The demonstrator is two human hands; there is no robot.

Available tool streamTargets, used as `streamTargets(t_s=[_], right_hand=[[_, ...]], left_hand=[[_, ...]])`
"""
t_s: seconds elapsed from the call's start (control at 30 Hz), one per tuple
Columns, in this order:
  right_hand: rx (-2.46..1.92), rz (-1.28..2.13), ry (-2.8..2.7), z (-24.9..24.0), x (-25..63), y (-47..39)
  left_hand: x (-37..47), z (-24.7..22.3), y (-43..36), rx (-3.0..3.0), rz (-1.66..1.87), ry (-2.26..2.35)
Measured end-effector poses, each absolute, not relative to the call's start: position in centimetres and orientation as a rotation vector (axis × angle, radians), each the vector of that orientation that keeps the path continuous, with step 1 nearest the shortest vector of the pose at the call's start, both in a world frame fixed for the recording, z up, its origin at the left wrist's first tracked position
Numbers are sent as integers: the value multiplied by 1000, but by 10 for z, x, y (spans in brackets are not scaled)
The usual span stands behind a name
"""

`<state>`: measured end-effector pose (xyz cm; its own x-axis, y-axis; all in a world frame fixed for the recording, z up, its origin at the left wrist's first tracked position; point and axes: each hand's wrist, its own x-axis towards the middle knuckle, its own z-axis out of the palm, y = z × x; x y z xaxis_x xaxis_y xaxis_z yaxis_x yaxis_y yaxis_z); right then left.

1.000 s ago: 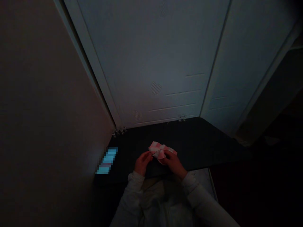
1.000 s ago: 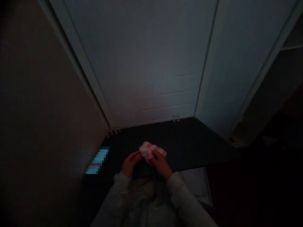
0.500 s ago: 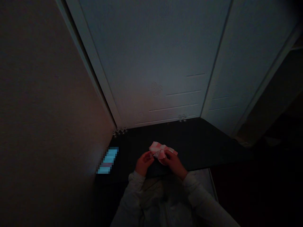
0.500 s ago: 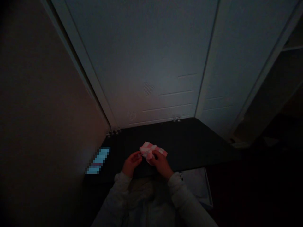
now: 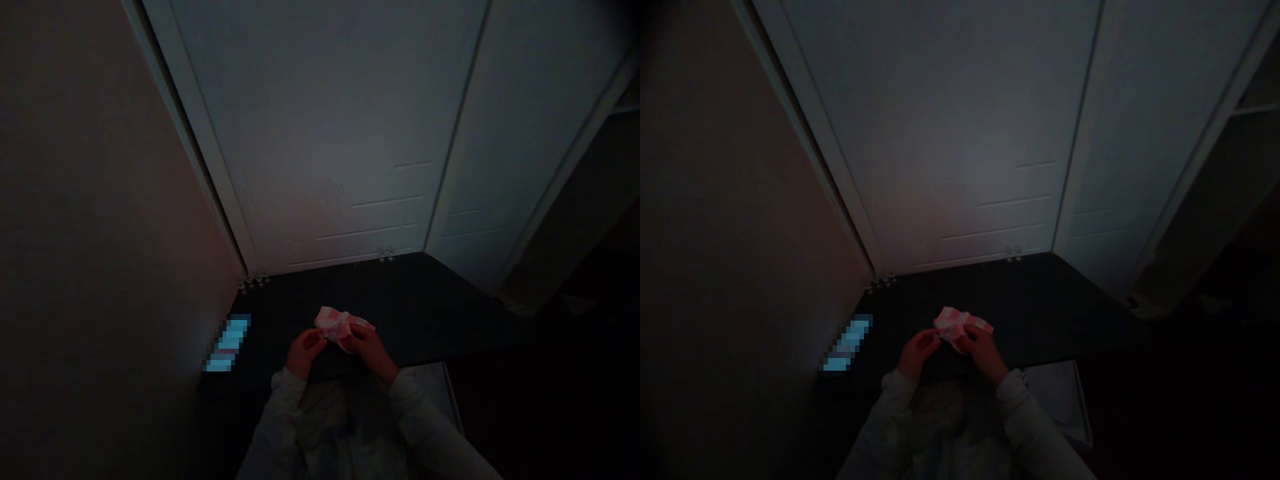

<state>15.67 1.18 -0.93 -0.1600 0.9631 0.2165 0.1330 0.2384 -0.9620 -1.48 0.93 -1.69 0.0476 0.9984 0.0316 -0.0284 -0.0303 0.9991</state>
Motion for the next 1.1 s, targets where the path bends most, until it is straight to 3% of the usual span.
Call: streamTargets(t_s=[1.1], right_hand=[[-1061, 1057, -1535, -5, 156, 9]], left_hand=[[-12, -12, 6, 1246, 1232, 1119]])
